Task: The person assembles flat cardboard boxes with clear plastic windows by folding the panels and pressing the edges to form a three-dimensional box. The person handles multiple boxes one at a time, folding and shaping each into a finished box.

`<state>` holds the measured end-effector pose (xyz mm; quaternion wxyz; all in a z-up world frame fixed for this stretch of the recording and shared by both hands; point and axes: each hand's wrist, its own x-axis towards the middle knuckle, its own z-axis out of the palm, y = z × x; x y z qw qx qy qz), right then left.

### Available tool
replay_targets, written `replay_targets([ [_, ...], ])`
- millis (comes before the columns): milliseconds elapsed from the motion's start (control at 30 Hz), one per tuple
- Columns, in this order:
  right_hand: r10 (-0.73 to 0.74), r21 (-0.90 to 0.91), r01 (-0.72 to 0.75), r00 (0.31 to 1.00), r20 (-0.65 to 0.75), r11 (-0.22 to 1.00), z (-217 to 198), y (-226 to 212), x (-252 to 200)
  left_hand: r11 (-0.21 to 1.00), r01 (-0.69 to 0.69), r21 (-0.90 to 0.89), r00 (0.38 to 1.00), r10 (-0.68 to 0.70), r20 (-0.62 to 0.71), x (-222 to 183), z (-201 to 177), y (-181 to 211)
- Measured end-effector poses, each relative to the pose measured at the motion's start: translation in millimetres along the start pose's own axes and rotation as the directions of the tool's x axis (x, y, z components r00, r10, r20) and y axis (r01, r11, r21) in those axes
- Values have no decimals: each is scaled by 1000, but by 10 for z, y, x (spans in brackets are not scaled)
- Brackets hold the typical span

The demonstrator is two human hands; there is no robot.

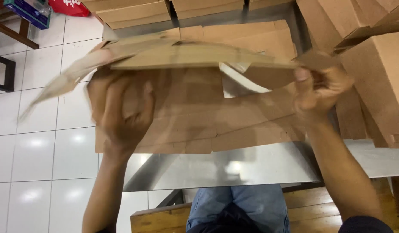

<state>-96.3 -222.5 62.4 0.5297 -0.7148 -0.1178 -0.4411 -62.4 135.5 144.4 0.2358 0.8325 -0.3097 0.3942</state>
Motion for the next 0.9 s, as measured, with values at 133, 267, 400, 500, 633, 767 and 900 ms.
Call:
replay_targets([
  [133,189,155,-165,969,-160,974,-63,247,6,975,-132,178,977,158,-141,24,-86,-75],
  [267,209,194,-173,961,-183,966,-46,299,107,953,-143,266,955,203,-215,220,1,-316],
  [400,230,192,-206,967,-112,960,-15,309,151,909,-350,227,912,385,-138,315,21,-597],
  [500,307,157,-287,944,-119,945,-4,289,157,876,-403,265,895,438,-88,372,-78,-523],
  [633,278,47,-276,959,-51,960,8,215,144,815,-490,310,826,548,-133,516,-354,-511],
  [767,315,-12,-315,949,6,949,64,-16,165,870,-452,195,877,474,-82,740,-645,-297],
  [900,391,-17,-391,919,39,920,115,-130,183,963,-262,62,965,263,-3,842,-554,-507],
])
